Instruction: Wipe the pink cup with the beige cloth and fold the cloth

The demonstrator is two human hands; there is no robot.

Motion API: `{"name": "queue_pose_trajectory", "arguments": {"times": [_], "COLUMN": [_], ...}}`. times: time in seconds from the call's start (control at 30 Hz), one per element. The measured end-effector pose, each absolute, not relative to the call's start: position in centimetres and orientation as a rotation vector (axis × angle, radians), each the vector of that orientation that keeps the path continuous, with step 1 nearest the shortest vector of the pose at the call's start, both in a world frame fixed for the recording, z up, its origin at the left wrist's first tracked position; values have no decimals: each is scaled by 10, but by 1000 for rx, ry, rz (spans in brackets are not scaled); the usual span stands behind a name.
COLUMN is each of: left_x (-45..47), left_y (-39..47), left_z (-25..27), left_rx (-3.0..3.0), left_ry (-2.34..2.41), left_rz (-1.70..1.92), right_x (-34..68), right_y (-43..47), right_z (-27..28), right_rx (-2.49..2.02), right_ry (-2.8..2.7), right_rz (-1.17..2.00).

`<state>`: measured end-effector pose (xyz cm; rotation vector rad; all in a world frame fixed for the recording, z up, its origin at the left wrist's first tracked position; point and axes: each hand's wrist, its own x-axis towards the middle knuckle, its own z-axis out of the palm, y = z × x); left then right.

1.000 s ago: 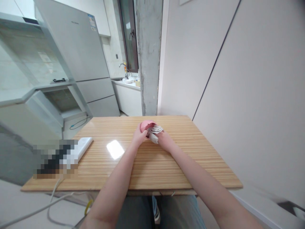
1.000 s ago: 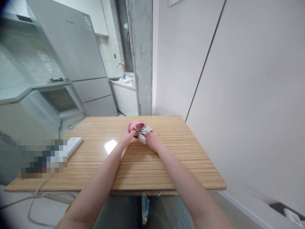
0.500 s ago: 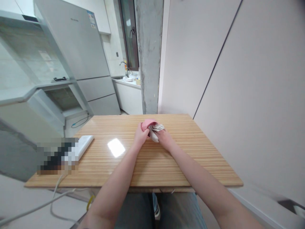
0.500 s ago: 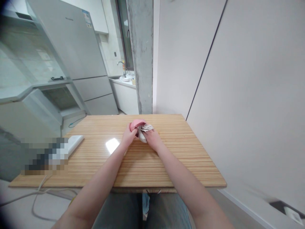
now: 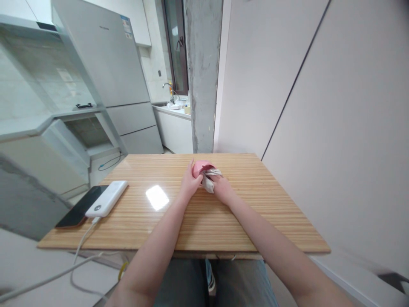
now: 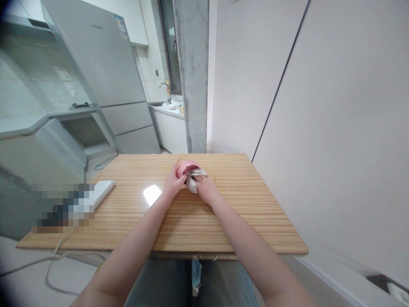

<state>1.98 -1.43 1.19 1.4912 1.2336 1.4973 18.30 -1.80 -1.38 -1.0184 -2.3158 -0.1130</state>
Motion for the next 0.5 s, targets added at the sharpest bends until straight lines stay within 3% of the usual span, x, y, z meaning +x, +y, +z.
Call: {"name": "queue_pose_trajectory", "arguments": {"times": [0.17, 0.5], "left_x": [59, 22], "left_y": [-26, -23], "left_z": [-1, 17], "left_rx": [1200, 1556], "left_ry": [1077, 1294], "left_rz": [1596, 1472], "right_x": [184, 186], "right_y": [-19, -24], "right_z": [-16, -3], "right_rx": [-1072, -1055], "right_ry": [-2112, -2241], "right_rz": [-30, -152]}}
